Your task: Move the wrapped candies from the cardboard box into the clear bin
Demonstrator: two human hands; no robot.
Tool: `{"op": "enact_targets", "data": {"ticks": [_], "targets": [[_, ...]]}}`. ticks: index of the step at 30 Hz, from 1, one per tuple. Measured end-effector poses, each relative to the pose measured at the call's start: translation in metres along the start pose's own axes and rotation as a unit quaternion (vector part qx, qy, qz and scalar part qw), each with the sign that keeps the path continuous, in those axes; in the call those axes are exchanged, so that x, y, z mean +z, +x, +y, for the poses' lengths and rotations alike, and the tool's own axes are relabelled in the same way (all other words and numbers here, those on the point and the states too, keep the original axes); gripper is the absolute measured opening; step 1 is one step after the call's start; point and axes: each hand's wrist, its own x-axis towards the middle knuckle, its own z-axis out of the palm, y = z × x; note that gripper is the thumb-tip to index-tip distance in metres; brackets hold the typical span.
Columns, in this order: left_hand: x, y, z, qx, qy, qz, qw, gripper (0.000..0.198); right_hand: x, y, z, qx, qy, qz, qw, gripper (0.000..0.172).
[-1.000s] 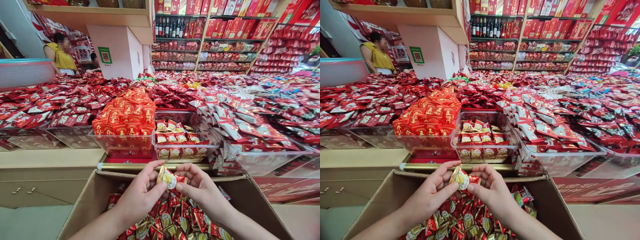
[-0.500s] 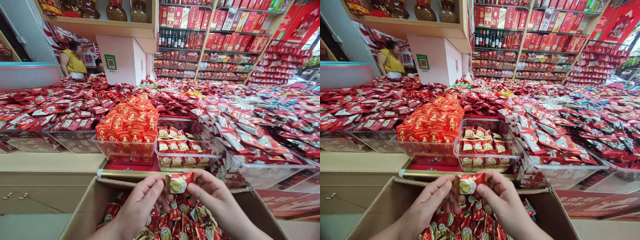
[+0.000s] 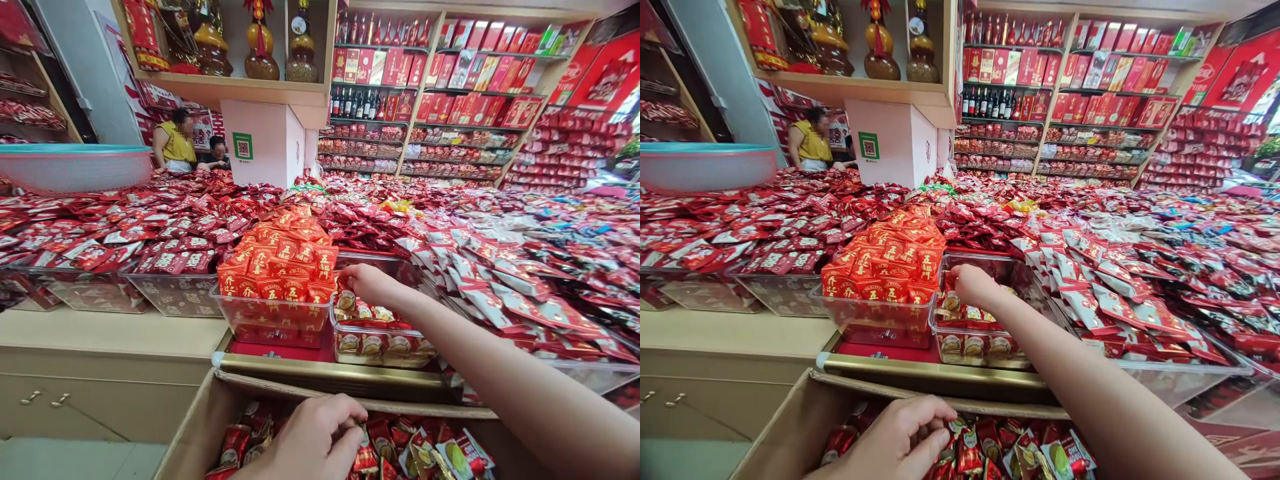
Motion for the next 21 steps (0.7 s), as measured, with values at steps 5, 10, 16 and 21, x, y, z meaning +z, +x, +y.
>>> {"op": "enact_targets", "data": {"ticks": [5, 10, 16, 21], "targets": [[-0.001, -0.002, 0.0, 0.018, 0.045, 0.003, 0.999, 0.024, 0.003, 0.01, -0.007, -0.004, -0.073, -0.05, 0.996, 0.026], [-0.002, -0.003, -0.002, 0.057, 0.074, -0.002, 0.996, 0.023, 0.011, 0.011, -0.006, 0.006, -0.157, -0.017, 0.987, 0.02], [-0.002, -0.005, -0.003, 0.076, 0.103, -0.009, 0.992, 0.021, 0.021, 0.009, 0.001, -0.006, -0.212, 0.025, 0.977, 0.019], [-0.002, -0.003, -0.002, 0.088, 0.123, -0.015, 0.988, 0.021, 0.007, 0.002, -0.008, -0.018, -0.209, 0.054, 0.976, 0.014]]}}
